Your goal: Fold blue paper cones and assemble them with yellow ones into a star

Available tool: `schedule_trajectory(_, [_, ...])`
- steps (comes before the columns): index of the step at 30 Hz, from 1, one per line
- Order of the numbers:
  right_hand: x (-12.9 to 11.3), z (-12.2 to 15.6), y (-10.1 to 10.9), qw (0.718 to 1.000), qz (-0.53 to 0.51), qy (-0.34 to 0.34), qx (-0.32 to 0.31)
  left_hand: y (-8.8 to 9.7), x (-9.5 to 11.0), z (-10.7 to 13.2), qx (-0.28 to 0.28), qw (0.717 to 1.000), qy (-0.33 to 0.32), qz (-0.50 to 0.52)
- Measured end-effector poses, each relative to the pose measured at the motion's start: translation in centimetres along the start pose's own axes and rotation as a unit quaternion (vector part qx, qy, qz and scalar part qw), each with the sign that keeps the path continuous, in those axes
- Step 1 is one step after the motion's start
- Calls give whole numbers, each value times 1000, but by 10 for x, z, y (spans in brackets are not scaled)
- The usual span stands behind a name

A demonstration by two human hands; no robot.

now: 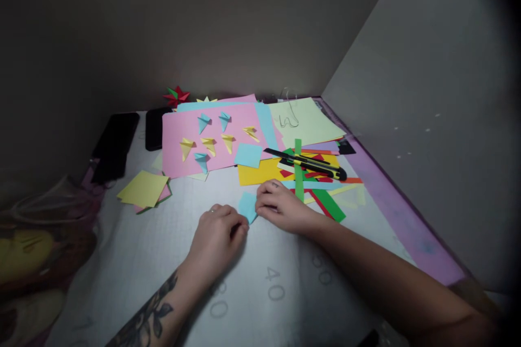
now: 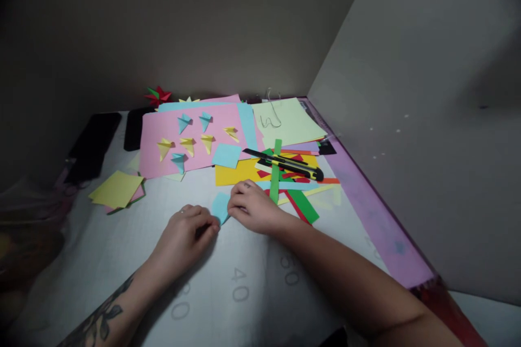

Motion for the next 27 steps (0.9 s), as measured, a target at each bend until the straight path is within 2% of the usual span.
schedule_trajectory(5, [1, -3, -3, 999, 17, -40, 30, -1, 5, -2, 34, 997, 35, -52])
schedule_trajectory(13, [4, -5, -11, 992, 68, -100, 47, -2, 6, -4, 56, 994, 44, -77])
schedule_trajectory(27, [0, -5, -16, 979, 150, -131, 30, -3, 8, -8, 56, 989, 68, -116])
Point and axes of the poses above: each hand's wrist, its own z-axis away from the middle knuckle, its own y-axis out of the back of the hand, x = y × z, the point moved 6 cm from there along -z, towards the middle knuckle, and after that the axes turned 9 degrees about -x, right-handed, at the moved point
